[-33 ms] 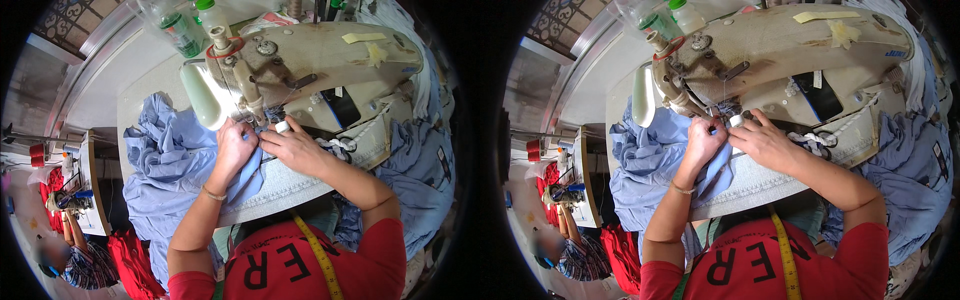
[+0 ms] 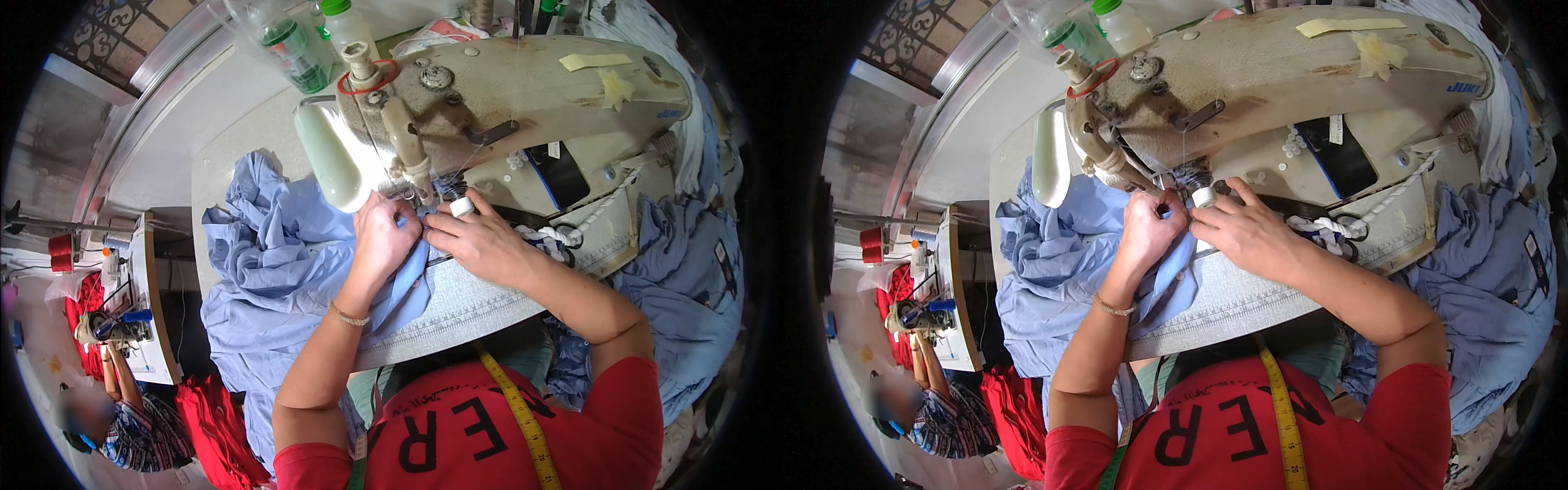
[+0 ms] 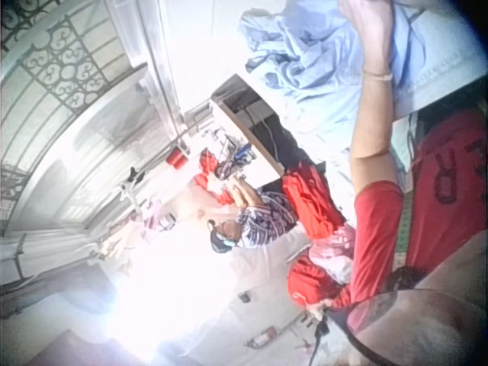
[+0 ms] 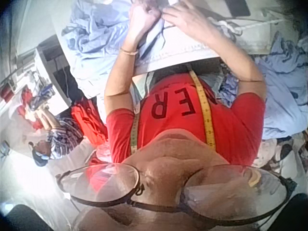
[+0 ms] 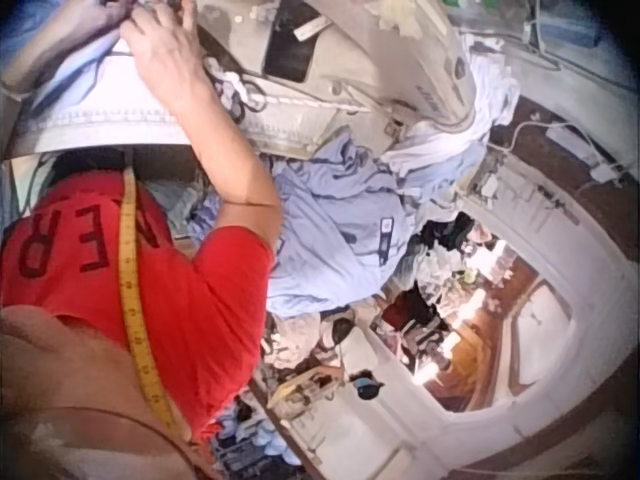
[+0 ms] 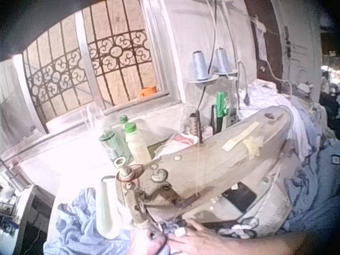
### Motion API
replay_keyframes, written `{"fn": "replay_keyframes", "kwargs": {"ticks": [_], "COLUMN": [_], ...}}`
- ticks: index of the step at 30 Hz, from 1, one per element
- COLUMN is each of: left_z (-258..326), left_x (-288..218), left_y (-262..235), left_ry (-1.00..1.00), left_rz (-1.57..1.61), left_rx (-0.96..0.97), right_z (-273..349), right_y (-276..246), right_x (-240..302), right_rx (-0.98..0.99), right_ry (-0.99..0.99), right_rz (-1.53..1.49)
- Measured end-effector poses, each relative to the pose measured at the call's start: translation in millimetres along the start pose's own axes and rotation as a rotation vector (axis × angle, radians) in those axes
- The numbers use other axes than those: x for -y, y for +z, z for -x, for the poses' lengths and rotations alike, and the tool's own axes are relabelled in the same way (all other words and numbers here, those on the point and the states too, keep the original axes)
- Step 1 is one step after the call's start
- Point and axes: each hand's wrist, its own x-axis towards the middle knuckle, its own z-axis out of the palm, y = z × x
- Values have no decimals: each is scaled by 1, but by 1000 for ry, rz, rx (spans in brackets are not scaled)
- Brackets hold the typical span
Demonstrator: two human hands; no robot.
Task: The person sews a button-down shirt at a sewing machine, folding the fabric and guiding it through the needle, then buttoning the shirt closed and smoothing it out on the table.
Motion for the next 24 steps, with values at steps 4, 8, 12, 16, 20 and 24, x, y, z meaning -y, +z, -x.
{"fn": "replay_keyframes", "kwargs": {"ticks": [4, 8, 12, 16, 20, 24], "left_z": [2, 21, 46, 48, 47, 42], "left_x": [2, -21, -16, -6, -5, -4], "left_y": [-11, -38, -38, -32, -29, -27], "left_ry": [27, 442, 533, 524, 537, 541], "left_rz": [113, -177, -323, -321, -304, -252], "left_rx": [37, 48, 217, 230, 199, 177], "right_z": [-1, 0, -1, 0, 1, -1], "right_y": [2, 3, 1, 2, 2, 5], "right_x": [0, -2, -1, -2, -1, -4], "right_rx": [-12, -30, -37, -15, -4, -16], "right_ry": [22, 34, 26, 34, 48, 68], "right_rz": [-49, -45, -50, -78, -71, -46]}}
